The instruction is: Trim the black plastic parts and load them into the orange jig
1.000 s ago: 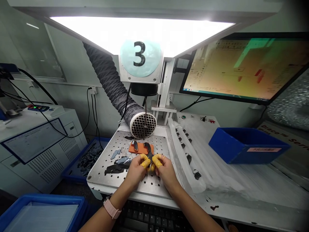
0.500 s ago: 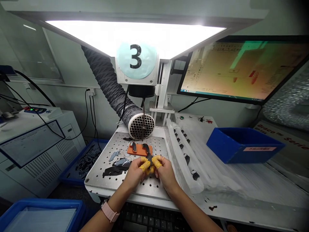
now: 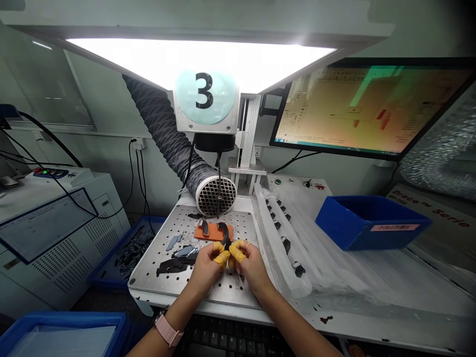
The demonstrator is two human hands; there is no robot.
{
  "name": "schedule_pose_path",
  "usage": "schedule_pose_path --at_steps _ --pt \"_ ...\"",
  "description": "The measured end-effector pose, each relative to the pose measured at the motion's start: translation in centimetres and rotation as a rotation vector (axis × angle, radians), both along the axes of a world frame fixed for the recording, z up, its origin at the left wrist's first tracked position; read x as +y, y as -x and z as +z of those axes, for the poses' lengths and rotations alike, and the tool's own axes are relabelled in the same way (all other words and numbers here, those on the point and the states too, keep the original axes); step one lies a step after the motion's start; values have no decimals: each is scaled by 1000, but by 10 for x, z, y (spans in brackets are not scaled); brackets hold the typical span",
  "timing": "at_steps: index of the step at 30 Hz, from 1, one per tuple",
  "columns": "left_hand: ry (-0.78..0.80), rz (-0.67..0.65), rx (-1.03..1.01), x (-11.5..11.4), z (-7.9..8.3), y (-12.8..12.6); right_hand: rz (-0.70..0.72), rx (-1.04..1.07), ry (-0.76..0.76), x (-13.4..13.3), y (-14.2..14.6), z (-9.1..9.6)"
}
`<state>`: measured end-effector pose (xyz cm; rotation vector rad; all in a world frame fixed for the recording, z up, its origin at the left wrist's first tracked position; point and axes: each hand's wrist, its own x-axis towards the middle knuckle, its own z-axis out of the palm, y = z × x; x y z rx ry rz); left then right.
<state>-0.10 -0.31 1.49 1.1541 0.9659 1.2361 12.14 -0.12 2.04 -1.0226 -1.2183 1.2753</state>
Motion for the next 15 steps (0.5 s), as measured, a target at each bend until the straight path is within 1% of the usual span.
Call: schedule_pose_path --at_steps 6,10,15 --pt "-18 -14 -5 0 -1 0 -19 -21 7 1 1 -2" --pt "8 -15 -46 1 0 -1 -28 -33 22 2 1 -3" --pt "48 -12 -71 0 0 -3 -32 -49 5 3 1 -4"
